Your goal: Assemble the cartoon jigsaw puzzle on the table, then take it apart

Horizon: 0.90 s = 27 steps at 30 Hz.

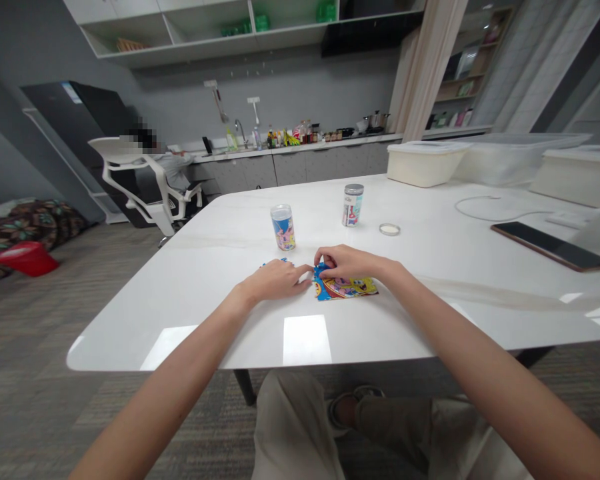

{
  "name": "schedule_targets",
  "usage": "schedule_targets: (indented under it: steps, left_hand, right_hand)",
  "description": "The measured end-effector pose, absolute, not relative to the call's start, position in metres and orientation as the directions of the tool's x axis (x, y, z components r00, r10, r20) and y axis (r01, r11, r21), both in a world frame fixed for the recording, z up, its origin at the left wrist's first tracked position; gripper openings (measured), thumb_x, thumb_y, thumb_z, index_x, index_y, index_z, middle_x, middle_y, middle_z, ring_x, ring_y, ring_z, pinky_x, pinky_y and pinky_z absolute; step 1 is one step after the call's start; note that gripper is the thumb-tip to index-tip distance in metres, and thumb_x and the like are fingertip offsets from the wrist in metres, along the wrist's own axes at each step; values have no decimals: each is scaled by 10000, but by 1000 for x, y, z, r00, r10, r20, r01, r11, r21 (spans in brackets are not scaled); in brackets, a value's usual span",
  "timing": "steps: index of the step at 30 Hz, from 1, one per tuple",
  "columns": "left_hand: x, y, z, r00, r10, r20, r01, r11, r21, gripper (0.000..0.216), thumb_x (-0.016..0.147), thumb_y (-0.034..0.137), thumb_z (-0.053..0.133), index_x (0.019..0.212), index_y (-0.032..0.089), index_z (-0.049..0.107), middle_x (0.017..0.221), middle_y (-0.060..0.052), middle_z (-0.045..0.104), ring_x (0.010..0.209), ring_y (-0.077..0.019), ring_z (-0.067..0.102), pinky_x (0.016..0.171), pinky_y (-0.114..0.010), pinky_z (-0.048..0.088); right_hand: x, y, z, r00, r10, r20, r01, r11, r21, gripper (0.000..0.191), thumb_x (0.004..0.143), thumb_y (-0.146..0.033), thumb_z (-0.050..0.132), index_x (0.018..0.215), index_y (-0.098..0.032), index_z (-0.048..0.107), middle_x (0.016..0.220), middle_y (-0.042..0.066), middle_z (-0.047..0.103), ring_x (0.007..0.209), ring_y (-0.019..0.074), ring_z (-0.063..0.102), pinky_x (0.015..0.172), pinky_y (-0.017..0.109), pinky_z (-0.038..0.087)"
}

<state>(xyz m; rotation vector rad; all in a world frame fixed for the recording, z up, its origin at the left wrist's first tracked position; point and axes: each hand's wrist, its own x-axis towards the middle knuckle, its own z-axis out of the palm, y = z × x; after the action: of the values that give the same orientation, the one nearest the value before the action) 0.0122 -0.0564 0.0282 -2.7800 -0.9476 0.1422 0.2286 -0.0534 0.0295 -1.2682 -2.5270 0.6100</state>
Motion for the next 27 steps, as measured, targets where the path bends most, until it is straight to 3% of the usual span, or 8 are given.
schedule_targets:
  steps: [27]
  left_hand:
    - [8,-53,24,791,612,-11,598,-776,-200,434,985,399,335,1353,190,432,729,-60,703,652,-223,668,649,-314,461]
  right_hand:
    - [232,-50,24,-576,818,-7,704,491,-513,246,807,-305,644,1000,-197,537,710,-20,571,649,145,532,583,243,364]
